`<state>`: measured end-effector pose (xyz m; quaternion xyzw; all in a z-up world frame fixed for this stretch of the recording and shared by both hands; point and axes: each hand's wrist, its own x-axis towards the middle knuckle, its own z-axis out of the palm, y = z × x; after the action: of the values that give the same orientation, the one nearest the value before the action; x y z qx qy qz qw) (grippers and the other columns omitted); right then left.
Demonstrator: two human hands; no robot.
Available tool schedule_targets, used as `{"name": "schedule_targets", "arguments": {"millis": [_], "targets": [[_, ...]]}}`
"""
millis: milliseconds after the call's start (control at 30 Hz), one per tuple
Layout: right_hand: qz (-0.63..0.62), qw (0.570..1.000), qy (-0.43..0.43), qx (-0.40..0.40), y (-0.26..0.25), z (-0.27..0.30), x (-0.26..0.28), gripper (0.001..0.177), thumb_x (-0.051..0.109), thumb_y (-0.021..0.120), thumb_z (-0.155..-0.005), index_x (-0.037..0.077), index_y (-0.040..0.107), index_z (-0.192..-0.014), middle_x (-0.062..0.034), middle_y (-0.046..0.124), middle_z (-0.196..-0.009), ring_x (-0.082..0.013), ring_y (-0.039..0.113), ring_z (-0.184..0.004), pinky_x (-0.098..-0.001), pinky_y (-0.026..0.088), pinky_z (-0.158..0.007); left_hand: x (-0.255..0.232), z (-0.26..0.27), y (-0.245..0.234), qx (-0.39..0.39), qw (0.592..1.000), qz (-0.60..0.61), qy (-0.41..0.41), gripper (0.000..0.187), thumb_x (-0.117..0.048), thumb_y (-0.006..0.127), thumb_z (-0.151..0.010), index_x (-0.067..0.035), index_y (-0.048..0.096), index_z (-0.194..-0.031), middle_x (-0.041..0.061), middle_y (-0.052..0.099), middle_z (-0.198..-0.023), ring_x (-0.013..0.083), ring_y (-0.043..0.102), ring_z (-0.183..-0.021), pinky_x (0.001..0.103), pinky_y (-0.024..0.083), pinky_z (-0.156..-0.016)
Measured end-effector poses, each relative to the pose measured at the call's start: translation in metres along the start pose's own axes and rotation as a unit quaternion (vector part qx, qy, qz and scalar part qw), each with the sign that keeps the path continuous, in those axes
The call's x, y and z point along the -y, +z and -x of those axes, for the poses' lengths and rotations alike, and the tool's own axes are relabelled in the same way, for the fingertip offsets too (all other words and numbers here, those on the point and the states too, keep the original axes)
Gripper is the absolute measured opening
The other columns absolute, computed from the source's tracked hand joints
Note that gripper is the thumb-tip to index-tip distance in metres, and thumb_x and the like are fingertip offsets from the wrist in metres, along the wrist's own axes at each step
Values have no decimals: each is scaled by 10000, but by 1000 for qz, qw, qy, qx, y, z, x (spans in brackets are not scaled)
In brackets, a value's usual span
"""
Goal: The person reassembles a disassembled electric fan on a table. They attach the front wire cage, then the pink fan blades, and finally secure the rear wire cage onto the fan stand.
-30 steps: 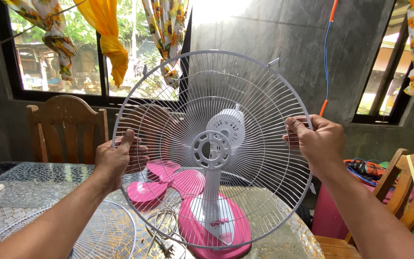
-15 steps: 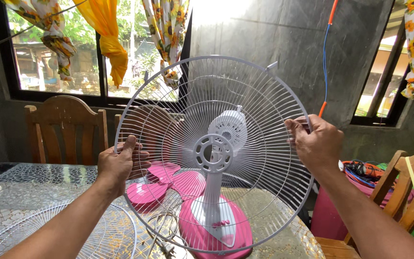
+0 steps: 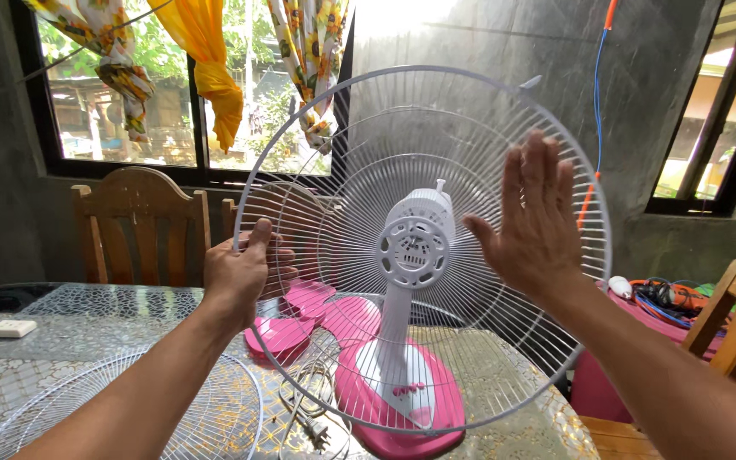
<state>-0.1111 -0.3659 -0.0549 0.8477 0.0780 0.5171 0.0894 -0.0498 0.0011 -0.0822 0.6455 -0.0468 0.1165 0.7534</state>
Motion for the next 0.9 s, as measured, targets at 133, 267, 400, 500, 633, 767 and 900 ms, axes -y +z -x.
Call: {"name": "schedule_targets", "arguments": {"millis": [133,267,400,500,633,767,900], "targets": [[60,997,-39,-4,7,-32,-3,1041,772,146,-973,6,-132,-1620,-191,-208,-1700,-277,-218,-1577,-464,-182,-1273,-2,2,8,13,999,-12,30,419,-399,606,-950,9,671,-1021,171,758,-840,258,745,-651,404,638,-560],[132,990,-45,-30,15,-51,8,1029,788,101,-989,22,-156,-1626,-172,-246,-1678,-266,-255,-1548,-472,-228,-1226,-4,1,11,34,997,3,63,429,-405,619,-950,16,670,-1013,185,737,-834,242,739,-660,397,653,-565],[107,993,-48,-16,21,-50,23,978,744,88,-1000,12,-82,-1624,-214,-159,-1679,-303,-184,-1561,-474,-191,-1239,-4,0,14,32,997,23,61,404,-387,606,-943,9,650,-1011,179,753,-814,237,753,-656,407,663,-564],[-22,995,-97,-28,29,-35,35,906,647,152,-1045,-62,57,-1601,-267,-9,-1691,-367,-21,-1591,-476,-45,-1285,-6,0,17,21,997,41,57,396,-372,618,-944,18,644,-1006,176,745,-817,244,738,-646,405,660,-557],[-63,986,-141,-70,34,-18,40,569,356,412,-1105,24,298,-1553,-286,399,-1590,-392,356,-1509,-486,300,-1235,-9,5,17,-18,999,7,34,388,-368,615,-942,12,667,-1003,156,753,-812,232,742,-631,367,654,-536],[-100,979,-158,-84,17,-20,31,361,241,584,-1074,157,477,-1408,-195,717,-1237,-268,694,-1110,-379,595,-900,-4,13,15,-38,999,-26,21,366,-363,635,-928,-11,681,-1014,145,740,-789,211,714,-602,361,619,-504],[-85,996,27,25,-2,-43,21,563,272,571,-1086,56,367,-1563,-120,682,-798,-249,657,-617,-392,543,-488,1,11,18,-4,998,-29,55,385,-370,643,-920,0,712,-1002,138,734,-766,200,684,-566,344,589,-474]]}}
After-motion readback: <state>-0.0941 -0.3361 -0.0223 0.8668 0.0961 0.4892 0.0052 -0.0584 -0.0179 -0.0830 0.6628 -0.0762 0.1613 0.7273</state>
